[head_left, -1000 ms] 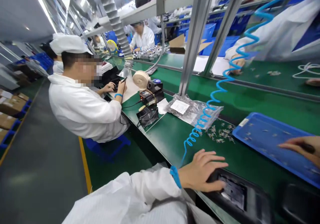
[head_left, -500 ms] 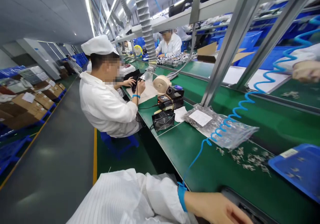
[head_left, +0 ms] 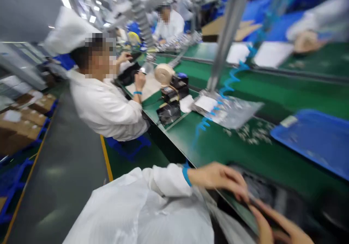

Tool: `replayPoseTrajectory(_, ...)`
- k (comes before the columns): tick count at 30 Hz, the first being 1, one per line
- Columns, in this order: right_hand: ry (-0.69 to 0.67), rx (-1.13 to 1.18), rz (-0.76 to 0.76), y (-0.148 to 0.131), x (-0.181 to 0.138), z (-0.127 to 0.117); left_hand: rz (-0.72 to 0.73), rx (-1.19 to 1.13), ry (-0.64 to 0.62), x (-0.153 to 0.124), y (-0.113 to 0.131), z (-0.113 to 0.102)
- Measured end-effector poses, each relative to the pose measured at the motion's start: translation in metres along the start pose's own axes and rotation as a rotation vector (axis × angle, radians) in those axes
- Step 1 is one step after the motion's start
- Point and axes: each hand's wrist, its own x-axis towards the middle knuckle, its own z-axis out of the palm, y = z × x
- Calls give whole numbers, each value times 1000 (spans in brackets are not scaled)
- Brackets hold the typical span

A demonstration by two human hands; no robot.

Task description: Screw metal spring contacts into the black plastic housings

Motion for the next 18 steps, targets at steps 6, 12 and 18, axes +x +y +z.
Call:
replayPoseTrajectory(6, 464, -950, -381, 35, -29, 11, 155, 194, -28, 28, 11, -25)
replayPoseTrajectory(12, 436, -1266, -234, 48, -14, 5, 366, 608, -134, 65, -9, -11)
replayPoseTrajectory(18, 347, -1332, -130, 57, -13, 2, 259, 808, -83, 84, -16, 1)
